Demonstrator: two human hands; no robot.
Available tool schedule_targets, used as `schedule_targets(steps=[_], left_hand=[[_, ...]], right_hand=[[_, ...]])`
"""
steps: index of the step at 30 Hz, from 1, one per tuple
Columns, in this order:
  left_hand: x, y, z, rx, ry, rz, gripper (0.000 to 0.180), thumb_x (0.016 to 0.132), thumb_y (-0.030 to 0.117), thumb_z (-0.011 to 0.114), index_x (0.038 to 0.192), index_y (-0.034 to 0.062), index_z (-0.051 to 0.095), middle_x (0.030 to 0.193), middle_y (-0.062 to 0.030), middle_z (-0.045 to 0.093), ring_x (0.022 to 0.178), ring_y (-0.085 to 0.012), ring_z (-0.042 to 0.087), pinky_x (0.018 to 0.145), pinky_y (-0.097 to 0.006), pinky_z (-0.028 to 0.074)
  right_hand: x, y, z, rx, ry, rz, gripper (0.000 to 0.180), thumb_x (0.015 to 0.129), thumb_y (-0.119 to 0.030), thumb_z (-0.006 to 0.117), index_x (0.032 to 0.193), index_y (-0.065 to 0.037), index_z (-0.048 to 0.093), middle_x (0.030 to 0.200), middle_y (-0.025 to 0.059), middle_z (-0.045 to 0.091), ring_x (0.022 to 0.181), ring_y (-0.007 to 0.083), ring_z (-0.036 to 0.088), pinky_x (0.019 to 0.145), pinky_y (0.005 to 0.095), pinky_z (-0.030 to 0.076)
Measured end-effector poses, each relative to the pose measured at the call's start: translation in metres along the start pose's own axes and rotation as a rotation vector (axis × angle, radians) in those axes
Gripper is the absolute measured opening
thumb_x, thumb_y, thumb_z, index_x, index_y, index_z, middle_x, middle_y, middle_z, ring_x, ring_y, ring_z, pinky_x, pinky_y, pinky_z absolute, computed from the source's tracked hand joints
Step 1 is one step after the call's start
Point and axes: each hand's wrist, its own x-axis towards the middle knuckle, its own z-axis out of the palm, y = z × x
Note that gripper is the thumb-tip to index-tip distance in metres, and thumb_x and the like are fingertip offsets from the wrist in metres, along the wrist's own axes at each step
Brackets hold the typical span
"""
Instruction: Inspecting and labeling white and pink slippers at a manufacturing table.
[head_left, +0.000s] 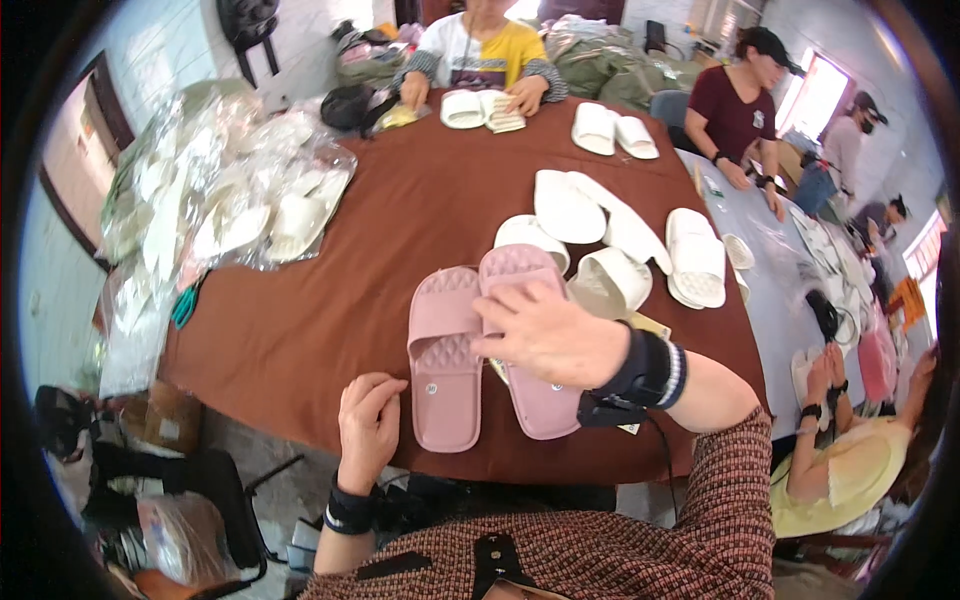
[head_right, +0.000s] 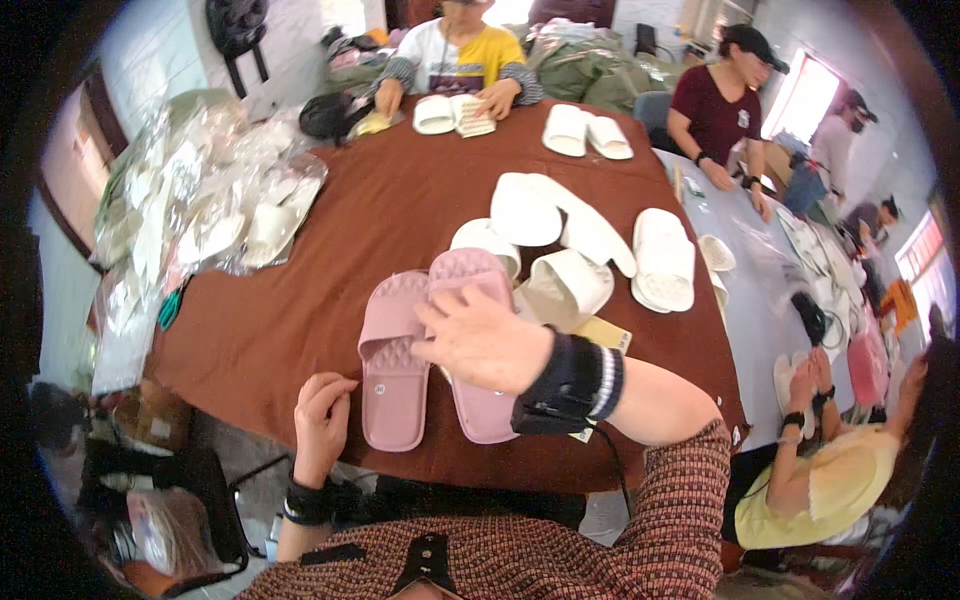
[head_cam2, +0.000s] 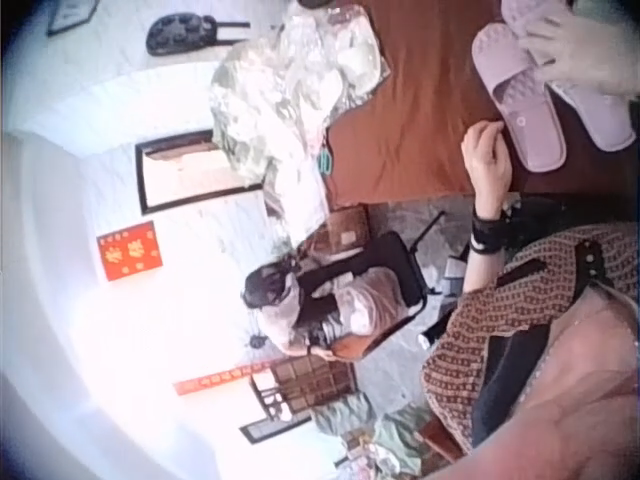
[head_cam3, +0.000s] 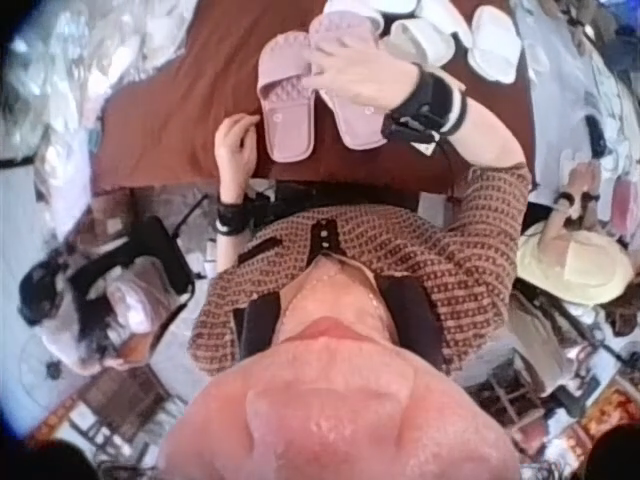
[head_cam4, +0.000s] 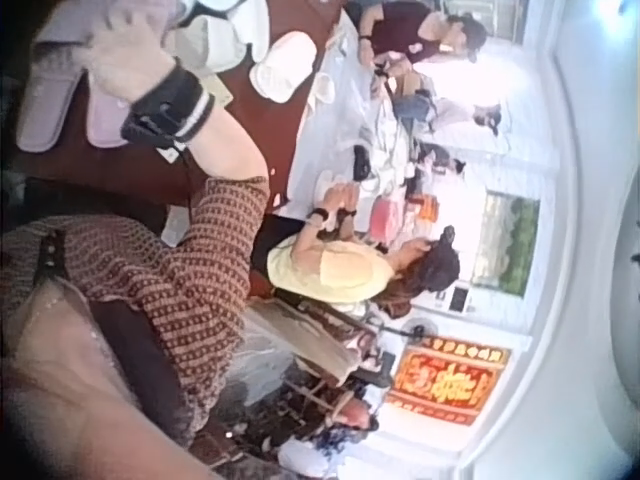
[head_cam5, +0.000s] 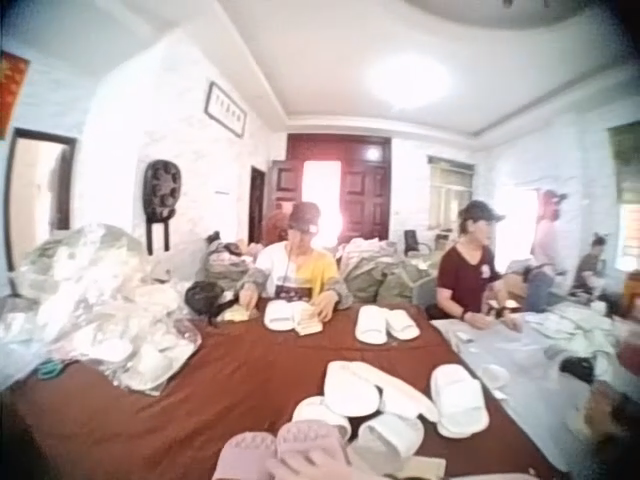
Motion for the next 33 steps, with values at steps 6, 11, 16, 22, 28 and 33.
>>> schedule_targets(steps=[6, 11, 16, 22, 28, 33], left_hand=[[-0.002, -0.001, 0.001, -0.071, 0.014, -0.102, 0.015, 0.082, -0.004, 0.060, 0.093, 0.0015, 0.069, 0.093, -0.0110, 0.065, 0.088, -0.0287, 0.060, 0.078, -0.036, 0.045], [-0.005, -0.004, 0.001, -0.092, -0.013, -0.112, 0.015, 0.082, -0.006, 0.058, 0.093, -0.0004, 0.067, 0.096, -0.0129, 0.064, 0.092, -0.0297, 0.060, 0.083, -0.037, 0.047], [-0.006, -0.006, 0.003, -0.115, -0.026, -0.094, 0.015, 0.081, -0.008, 0.057, 0.093, -0.0029, 0.066, 0.097, -0.0132, 0.064, 0.093, -0.0300, 0.060, 0.084, -0.036, 0.047], [-0.009, -0.003, 0.003, -0.084, -0.032, -0.124, 0.018, 0.083, -0.007, 0.057, 0.097, -0.0023, 0.066, 0.099, -0.0135, 0.064, 0.096, -0.0301, 0.059, 0.086, -0.036, 0.046], [-0.006, -0.001, 0.002, -0.054, -0.036, -0.067, 0.015, 0.085, -0.007, 0.055, 0.095, -0.0029, 0.065, 0.099, -0.0129, 0.063, 0.094, -0.0274, 0.059, 0.084, -0.033, 0.047], [-0.007, -0.001, 0.002, -0.012, -0.026, -0.046, 0.014, 0.086, -0.008, 0.054, 0.095, -0.0044, 0.064, 0.099, -0.0132, 0.061, 0.092, -0.0251, 0.060, 0.082, -0.031, 0.047]], right_hand=[[0.013, -0.005, 0.030, -0.298, -0.033, 0.054, 0.016, 0.078, -0.021, 0.059, 0.091, -0.012, 0.063, 0.110, 0.0103, 0.057, 0.109, 0.0266, 0.053, 0.084, 0.0377, 0.043], [0.022, -0.001, 0.021, -0.413, 0.036, 0.057, 0.009, 0.076, -0.021, 0.060, 0.075, -0.012, 0.062, 0.078, 0.0019, 0.059, 0.081, 0.0187, 0.059, 0.078, 0.0347, 0.043], [0.005, 0.003, -0.020, -0.422, 0.140, 0.139, 0.008, 0.077, -0.019, 0.059, 0.073, -0.013, 0.057, 0.081, 0.0019, 0.060, 0.082, 0.0175, 0.058, 0.073, 0.0326, 0.043], [-0.050, 0.028, -0.068, -0.480, 0.122, 0.343, 0.007, 0.079, -0.017, 0.058, 0.084, -0.012, 0.056, 0.086, 0.0041, 0.056, 0.084, 0.0191, 0.057, 0.073, 0.0328, 0.043], [-0.131, 0.074, -0.086, -0.559, -0.079, 0.595, 0.011, 0.082, -0.016, 0.057, 0.091, -0.010, 0.057, 0.090, 0.0088, 0.059, 0.088, 0.0270, 0.063, 0.073, 0.0393, 0.052], [-0.196, 0.138, -0.106, -0.618, -0.123, 0.945, 0.017, 0.088, -0.008, 0.051, 0.103, -0.006, 0.058, 0.101, 0.0159, 0.063, 0.090, 0.0342, 0.066, 0.076, 0.0442, 0.054]])
